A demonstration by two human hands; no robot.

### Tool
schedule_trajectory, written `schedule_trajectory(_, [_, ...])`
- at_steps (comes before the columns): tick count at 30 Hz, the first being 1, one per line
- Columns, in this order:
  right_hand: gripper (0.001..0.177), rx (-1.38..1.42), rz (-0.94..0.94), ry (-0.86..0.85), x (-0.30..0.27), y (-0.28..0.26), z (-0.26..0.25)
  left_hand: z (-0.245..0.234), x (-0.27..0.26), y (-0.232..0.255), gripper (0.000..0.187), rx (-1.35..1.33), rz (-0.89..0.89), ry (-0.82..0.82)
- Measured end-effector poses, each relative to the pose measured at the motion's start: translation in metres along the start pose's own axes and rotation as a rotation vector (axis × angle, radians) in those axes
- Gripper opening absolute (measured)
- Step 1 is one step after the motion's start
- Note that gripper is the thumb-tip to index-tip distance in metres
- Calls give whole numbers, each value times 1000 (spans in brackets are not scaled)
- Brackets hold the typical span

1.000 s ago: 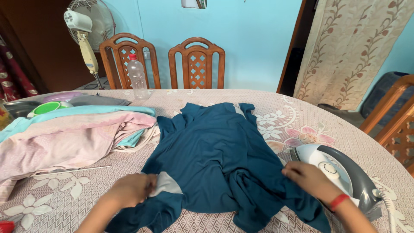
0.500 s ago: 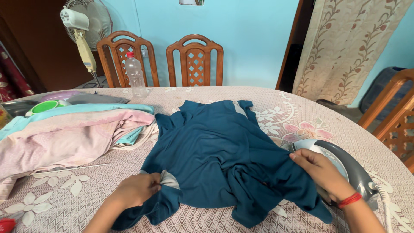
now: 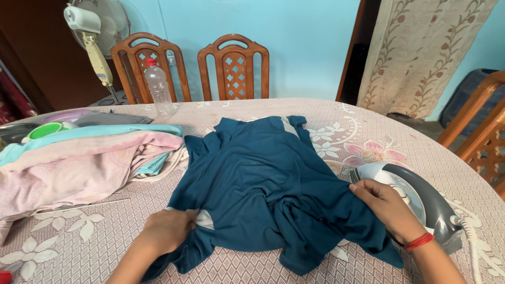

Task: The person irons a white t-shirt on a table, folds it, and places it aside. Then the person irons a dark blue t-shirt, smoothing the fabric with the iron across the body and sleeves.

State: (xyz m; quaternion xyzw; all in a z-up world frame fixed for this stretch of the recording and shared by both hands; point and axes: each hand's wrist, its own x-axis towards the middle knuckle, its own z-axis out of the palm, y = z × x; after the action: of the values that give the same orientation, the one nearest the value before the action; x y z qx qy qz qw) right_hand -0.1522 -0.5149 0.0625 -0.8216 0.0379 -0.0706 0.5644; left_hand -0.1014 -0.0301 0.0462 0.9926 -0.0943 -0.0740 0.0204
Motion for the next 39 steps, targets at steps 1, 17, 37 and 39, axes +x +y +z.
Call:
schedule_trajectory(1, [36, -18, -16, 2, 0, 0, 1, 1, 2, -3, 38, -25, -7, 29])
schedule_trajectory(17, [39, -251, -297, 5, 15, 39, -8, -14, 31, 6, 48, -725, 269, 504])
schedule_trajectory(37, [36, 124, 238, 171, 13, 25, -37, -17, -26, 59, 21, -736, -34, 291])
schedule_trajectory(39, [33, 429, 199, 126, 19, 26, -39, -27, -18, 26, 29, -999, 17, 521])
